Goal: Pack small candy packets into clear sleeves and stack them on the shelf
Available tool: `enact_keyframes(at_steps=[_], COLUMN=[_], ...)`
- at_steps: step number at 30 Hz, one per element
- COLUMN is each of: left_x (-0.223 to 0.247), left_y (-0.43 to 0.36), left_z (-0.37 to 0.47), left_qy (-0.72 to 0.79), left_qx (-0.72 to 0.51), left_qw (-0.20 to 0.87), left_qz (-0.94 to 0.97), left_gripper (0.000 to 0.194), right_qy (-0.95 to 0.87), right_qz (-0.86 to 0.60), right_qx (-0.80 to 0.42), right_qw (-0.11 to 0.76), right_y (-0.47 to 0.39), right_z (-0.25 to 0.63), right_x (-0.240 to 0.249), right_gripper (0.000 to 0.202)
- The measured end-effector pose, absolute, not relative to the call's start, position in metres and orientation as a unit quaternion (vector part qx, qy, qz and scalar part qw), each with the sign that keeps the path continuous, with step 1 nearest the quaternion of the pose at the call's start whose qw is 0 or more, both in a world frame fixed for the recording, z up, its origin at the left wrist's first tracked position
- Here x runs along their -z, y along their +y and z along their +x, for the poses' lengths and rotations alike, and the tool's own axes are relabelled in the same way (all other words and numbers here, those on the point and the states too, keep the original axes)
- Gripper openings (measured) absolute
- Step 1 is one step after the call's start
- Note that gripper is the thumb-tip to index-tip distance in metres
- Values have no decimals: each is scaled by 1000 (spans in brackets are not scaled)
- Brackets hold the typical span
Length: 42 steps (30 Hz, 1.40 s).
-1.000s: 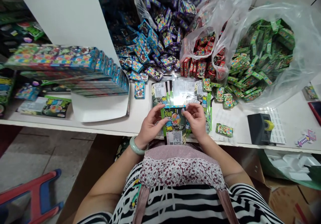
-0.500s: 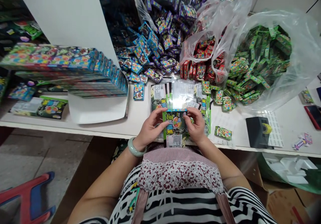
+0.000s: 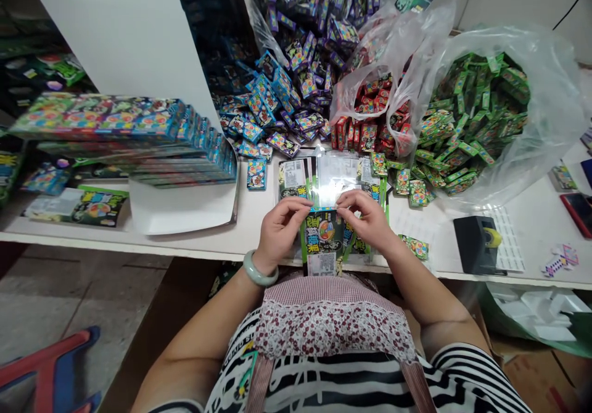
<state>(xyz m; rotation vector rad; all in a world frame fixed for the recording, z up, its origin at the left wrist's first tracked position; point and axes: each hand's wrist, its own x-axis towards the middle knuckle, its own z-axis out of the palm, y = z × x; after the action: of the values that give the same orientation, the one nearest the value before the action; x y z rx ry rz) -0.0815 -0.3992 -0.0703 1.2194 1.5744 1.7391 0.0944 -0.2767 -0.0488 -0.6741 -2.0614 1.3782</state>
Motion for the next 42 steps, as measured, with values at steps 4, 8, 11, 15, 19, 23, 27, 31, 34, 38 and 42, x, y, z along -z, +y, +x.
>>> enact_keyframes(at_steps=[4,8,11,15,19,23,27,31,34,38,42], left_x=[66,59,51,41,37,41,54,64,69,84,88], left_y=[-396,-398,-395,-387,-389,-399,-402,-399,-396,-390,-387], left_z=[-83,-87,-87,-87,-93,-102,-102,-94,-95,-108,-107], left_qy=[552,559,567,586,566,537,518,545,561,598,637], left_qx=[-662,-629,-626,-611,-589,-562,-553,-552,-551,-575,-582], left_qw=[271,265,276,308,322,318,333,309,287,251,239], left_qz=[428,471,458,434,478,543,561,550,547,498,445], left_gripper=[20,8,6,9,9,13,6,11,7,12,19], right_qy=[-717,-755,-742,-705,-732,-814,-851,-826,-794,-740,-714], right_qz=[-286,-256,-279,-306,-275,-189,-136,-190,-230,-424,-622], right_qx=[-573,-550,-564,-619,-611,-519,-451,-444,-456,-419,-254], right_qw=[276,250,232,160,124,178,233,290,329,311,195], right_y=[-279,-280,-278,-272,-270,-272,-277,-294,-296,-261,-217], right_z=[92,92,87,80,81,93,100,95,107,176,256], right_x=[47,40,32,24,19,20,33,51,66,87,102], right_gripper=[19,16,22,23,20,18,11,9,15,26,20])
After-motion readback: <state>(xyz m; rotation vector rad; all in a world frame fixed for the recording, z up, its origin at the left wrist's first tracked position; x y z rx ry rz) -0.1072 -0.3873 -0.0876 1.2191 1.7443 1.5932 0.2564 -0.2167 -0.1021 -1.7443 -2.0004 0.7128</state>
